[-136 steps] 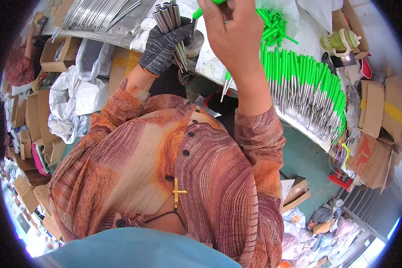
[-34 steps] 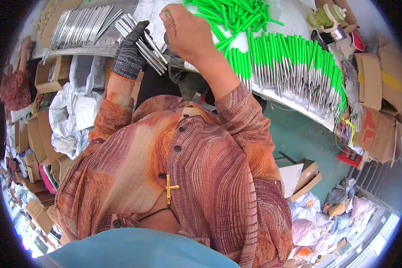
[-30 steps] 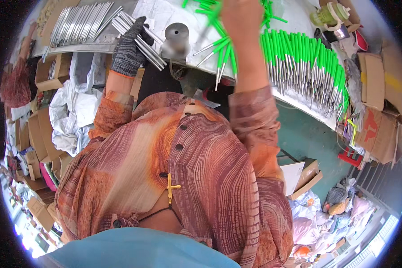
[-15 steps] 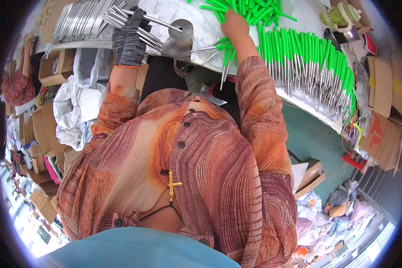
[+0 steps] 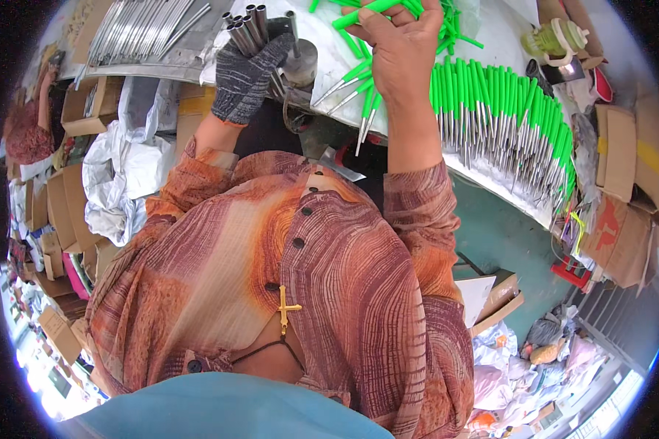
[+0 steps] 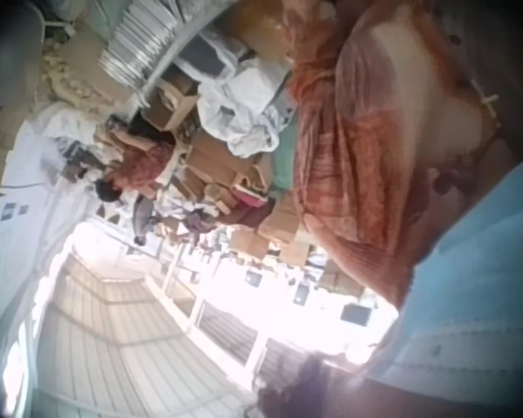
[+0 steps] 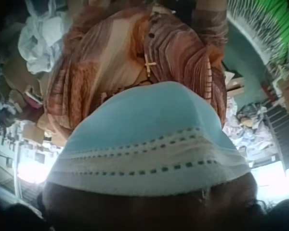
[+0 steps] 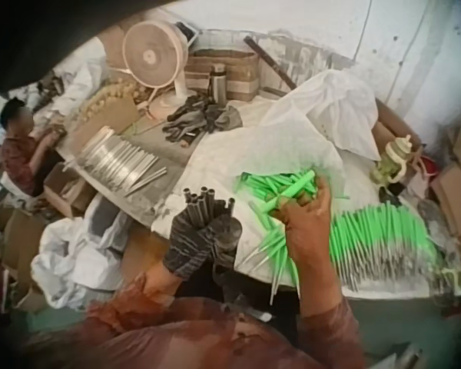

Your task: Manual assembly of green plastic sleeves onto metal wire prongs at a workbench.

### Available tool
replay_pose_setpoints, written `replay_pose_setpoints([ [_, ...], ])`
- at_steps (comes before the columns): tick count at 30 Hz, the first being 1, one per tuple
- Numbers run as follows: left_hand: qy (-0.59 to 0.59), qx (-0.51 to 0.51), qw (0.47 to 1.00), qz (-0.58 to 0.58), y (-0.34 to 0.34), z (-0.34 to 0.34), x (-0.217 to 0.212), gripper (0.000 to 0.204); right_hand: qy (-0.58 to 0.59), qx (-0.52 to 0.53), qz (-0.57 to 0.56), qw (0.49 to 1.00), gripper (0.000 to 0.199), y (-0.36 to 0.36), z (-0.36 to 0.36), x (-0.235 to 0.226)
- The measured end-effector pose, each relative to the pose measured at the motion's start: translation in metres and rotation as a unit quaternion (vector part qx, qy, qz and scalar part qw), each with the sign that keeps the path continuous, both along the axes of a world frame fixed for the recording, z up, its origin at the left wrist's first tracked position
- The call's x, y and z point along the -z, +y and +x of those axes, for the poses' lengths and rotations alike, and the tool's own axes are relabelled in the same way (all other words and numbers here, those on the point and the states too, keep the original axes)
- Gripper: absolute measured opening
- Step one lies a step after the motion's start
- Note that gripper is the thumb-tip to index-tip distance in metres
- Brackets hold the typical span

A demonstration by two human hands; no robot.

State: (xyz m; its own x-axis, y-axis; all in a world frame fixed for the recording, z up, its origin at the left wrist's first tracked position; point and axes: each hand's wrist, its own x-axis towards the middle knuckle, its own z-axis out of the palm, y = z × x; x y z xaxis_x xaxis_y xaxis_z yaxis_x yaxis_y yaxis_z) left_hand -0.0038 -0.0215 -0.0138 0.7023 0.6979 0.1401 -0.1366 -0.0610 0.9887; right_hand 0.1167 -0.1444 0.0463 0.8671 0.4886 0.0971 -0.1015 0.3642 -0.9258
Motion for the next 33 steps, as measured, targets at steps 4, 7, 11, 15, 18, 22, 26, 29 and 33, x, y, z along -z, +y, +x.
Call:
replay_pose_setpoints([
  [4,0.008,0.03,0.999,-0.04,0.004,0.004,0.008,0.026,-0.068,-0.046,0.135,0.987,0.07,0.002,0.005,0.015],
  [7,0.001,0.035,0.993,-0.111,0.003,0.004,0.007,0.026,-0.073,-0.054,0.15,0.985,0.07,0.009,-0.006,0.009],
  [11,-0.004,0.059,0.988,-0.142,-0.002,0.0,-0.002,0.023,-0.157,-0.016,0.097,0.983,0.049,0.019,-0.019,-0.007],
  [15,-0.015,0.07,0.985,-0.159,0.001,-0.002,-0.002,0.024,-0.382,-0.08,-0.018,0.92,0.052,0.019,-0.023,-0.021],
  [18,-0.002,0.035,0.969,-0.246,0.003,0.001,-0.002,0.031,-0.424,-0.083,-0.109,0.896,0.031,0.021,-0.026,-0.031],
  [22,-0.019,0.089,0.921,-0.379,0.006,0.001,-0.003,0.029,-0.385,-0.134,-0.052,0.912,0.019,0.037,-0.016,-0.02],
  [26,-0.067,0.048,0.874,-0.479,0.022,-0.001,0.023,0.022,-0.474,-0.152,-0.167,0.851,0.02,0.034,-0.016,-0.013],
  [29,-0.049,0.043,0.874,-0.482,0.034,-0.005,0.031,0.021,-0.329,-0.125,-0.131,0.927,0.041,0.035,-0.029,0.015],
  [33,-0.078,0.037,0.866,-0.493,0.04,-0.014,0.025,0.016,-0.317,-0.108,-0.144,0.931,0.033,0.037,-0.032,0.018],
])
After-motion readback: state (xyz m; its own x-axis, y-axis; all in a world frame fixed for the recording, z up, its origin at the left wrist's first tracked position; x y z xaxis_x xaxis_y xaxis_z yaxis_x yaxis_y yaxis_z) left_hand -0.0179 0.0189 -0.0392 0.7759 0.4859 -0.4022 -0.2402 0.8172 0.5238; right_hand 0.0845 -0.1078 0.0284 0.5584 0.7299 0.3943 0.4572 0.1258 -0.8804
